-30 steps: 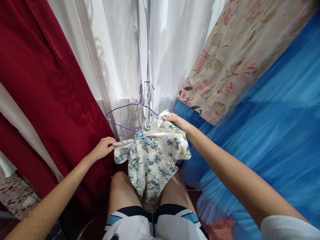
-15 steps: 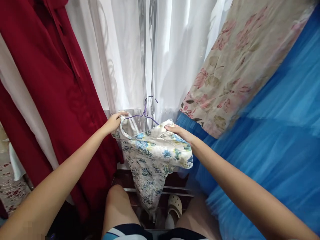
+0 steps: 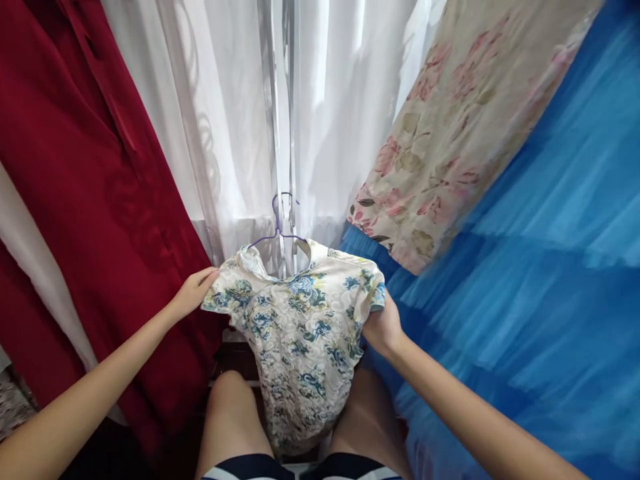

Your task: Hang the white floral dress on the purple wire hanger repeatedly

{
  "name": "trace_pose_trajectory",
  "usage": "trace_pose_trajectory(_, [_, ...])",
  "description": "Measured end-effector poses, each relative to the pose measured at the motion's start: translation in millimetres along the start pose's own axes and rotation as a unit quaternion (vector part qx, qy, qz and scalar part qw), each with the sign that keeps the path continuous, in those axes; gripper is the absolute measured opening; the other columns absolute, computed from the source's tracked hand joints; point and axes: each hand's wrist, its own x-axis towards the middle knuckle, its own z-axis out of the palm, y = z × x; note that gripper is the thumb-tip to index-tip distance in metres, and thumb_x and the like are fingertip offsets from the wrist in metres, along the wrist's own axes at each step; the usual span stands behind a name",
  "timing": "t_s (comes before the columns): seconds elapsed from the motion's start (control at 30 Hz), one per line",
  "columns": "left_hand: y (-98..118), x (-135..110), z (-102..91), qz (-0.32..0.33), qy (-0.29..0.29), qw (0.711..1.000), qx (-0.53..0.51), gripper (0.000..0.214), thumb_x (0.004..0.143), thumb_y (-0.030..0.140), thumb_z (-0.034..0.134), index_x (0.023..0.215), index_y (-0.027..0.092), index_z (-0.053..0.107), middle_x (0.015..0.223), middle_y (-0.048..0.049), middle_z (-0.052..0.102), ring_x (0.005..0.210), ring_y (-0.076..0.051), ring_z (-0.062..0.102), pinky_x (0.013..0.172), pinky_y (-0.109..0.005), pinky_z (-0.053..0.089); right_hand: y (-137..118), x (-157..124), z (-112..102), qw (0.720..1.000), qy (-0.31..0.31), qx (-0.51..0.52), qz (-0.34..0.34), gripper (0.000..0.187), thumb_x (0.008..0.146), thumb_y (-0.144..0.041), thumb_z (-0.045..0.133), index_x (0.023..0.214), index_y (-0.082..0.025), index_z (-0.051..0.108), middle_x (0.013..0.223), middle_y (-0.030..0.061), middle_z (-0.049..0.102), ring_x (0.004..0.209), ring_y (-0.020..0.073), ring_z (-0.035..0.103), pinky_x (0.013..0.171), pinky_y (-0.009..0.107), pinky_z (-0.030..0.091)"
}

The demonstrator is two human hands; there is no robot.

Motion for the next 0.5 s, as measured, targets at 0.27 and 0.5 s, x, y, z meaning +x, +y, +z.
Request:
trace_pose_trajectory(0.27, [1, -20, 16.8, -0.047, 0.121, 0.99, -0.055, 0.036, 0.08, 0.051, 0.062, 0.09, 0.016, 0.065, 0.076, -0.0022, 0.061, 0.068, -0.016, 0.052, 0.06, -0.023, 0.04, -62, 31, 16, 0.979, 0.045, -0.095, -0.177, 0.024, 0.085, -0.046, 0.065, 0.09, -0.023, 0.066, 0.081, -0.0002, 0.062, 0.076, 0.0176, 0.057, 0.07, 0.025, 0.046])
trace_pose_trajectory(0.5, [12, -18, 13.9, -0.044, 0.089, 0.992, 0.071, 0.025, 0.075, 0.036, 0.069, 0.085, 0.014, 0.065, 0.082, -0.0036, 0.067, 0.084, -0.023, 0.063, 0.074, -0.032, 0.051, -73, 13, 73, 0.958, -0.084, -0.164, -0.22, 0.029, 0.096, -0.045, 0.051, 0.091, -0.02, 0.062, 0.081, -0.0002, 0.061, 0.074, 0.0147, 0.057, 0.07, 0.024, 0.046])
